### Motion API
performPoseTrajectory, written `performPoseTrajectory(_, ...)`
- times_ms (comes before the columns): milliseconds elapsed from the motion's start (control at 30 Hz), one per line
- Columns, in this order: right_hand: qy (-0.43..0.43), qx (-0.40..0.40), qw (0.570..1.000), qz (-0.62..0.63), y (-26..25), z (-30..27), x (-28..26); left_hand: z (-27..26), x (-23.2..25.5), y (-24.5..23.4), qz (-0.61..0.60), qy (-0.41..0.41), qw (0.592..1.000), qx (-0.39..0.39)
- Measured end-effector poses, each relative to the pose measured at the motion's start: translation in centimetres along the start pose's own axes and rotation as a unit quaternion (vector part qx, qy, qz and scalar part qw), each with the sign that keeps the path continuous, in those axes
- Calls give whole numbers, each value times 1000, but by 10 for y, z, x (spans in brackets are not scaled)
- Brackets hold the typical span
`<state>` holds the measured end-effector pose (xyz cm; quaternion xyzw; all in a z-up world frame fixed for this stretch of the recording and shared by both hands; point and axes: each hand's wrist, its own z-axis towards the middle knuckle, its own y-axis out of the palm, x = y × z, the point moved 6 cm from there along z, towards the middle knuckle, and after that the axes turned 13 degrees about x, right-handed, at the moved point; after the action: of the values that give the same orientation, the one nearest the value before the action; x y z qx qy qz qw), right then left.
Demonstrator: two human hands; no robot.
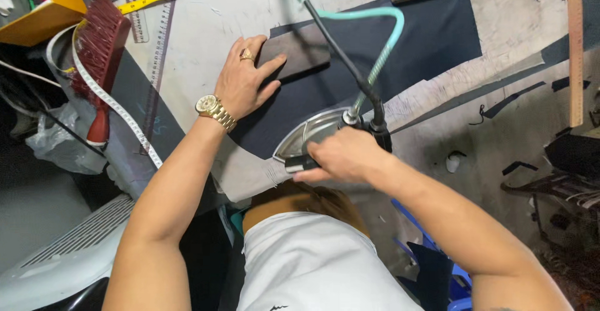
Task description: The person measures a fabric piece with a tape measure, cuts along a line using scissors, and then irons the fabric while using wooden blocks as weights.
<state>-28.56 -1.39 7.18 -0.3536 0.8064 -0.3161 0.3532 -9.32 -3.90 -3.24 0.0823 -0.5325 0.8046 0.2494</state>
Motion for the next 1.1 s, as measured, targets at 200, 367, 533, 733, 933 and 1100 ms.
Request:
performPoseTrajectory(200, 15, 5, 999, 43, 55, -81, 24, -37, 80, 3, -41, 47, 998, -5)
performPoseTrajectory(367, 232, -63, 965, 109, 58, -161, 85, -131, 133, -12, -73, 60, 995, -28)
performPoseTrajectory(533, 435, -60, 889, 131, 18, -213, 124, -126, 151, -24, -88, -19, 996, -26)
performPoseTrajectory(733, 509, 120, 829, 199, 1, -236, 219, -15, 77, 0, 53, -128, 988, 70)
performPoseTrajectory(933, 461, 243, 824, 223, -14, -214, 334, 66, -46, 3, 178, -164, 965, 102)
performPoseTrajectory(1100, 428, 331, 804, 246, -24, -177, 413, 154, -2, 47, 232, -145, 952, 138)
